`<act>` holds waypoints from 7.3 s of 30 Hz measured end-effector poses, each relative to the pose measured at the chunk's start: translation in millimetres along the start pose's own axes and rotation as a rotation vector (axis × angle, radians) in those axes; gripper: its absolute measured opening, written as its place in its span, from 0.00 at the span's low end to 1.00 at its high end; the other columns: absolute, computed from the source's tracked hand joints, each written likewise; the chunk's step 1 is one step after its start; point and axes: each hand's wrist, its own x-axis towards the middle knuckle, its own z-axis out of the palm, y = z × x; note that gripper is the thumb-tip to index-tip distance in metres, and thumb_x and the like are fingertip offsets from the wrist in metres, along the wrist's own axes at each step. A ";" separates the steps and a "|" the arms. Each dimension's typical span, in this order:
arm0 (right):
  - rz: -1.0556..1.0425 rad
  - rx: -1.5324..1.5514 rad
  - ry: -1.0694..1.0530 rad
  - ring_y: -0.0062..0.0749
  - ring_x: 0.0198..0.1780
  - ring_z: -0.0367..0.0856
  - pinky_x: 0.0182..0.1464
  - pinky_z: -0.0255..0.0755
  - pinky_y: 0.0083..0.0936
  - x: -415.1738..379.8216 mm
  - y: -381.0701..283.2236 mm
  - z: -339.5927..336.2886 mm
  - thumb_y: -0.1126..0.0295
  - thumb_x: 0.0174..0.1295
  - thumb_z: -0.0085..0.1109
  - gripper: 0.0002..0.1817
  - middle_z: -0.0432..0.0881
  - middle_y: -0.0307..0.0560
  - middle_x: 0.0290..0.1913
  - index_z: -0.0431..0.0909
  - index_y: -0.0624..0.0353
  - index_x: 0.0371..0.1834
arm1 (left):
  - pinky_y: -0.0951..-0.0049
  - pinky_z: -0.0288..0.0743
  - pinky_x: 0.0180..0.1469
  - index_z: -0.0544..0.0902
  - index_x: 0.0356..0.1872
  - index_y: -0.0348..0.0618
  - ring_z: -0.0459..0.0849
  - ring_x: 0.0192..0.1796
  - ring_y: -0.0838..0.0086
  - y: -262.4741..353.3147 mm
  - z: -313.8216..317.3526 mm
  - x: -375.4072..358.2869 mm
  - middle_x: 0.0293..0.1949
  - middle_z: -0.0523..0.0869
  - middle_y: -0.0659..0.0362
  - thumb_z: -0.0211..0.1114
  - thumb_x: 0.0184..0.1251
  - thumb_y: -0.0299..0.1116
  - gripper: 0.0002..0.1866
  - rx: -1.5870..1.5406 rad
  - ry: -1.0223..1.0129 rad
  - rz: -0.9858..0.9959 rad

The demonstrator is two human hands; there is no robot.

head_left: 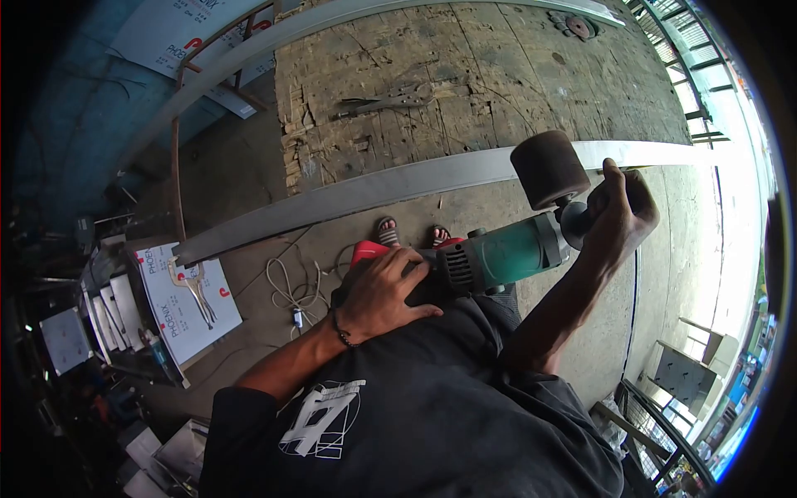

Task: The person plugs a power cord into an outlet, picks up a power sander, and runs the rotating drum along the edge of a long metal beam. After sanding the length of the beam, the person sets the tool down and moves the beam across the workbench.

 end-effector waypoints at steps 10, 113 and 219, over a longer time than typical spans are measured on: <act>0.023 0.035 0.018 0.18 0.15 0.65 0.20 0.55 0.16 9.4 12.7 0.0 0.72 0.56 0.64 0.13 0.70 0.38 0.14 0.74 0.65 0.17 | 0.59 0.72 0.58 0.76 0.56 0.41 0.77 0.55 0.59 0.3 -1.7 9.2 0.48 0.78 0.54 0.76 0.47 0.49 0.35 0.026 0.018 0.082; -0.028 0.039 0.151 0.16 0.16 0.64 0.20 0.55 0.15 18.6 -13.4 -29.7 0.71 0.56 0.65 0.13 0.69 0.36 0.15 0.75 0.64 0.19 | 0.70 0.80 0.37 0.73 0.60 0.42 0.85 0.35 0.66 -19.8 -14.5 33.5 0.36 0.83 0.54 0.76 0.50 0.46 0.37 0.238 0.139 0.437; -0.156 -0.241 0.264 0.12 0.16 0.65 0.18 0.56 0.18 81.8 62.6 -351.0 0.68 0.58 0.69 0.22 0.69 0.35 0.11 0.68 0.59 0.12 | 0.57 0.78 0.35 0.67 0.64 0.40 0.85 0.31 0.51 181.9 165.7 201.6 0.28 0.84 0.47 0.73 0.54 0.51 0.41 0.178 -0.700 0.480</act>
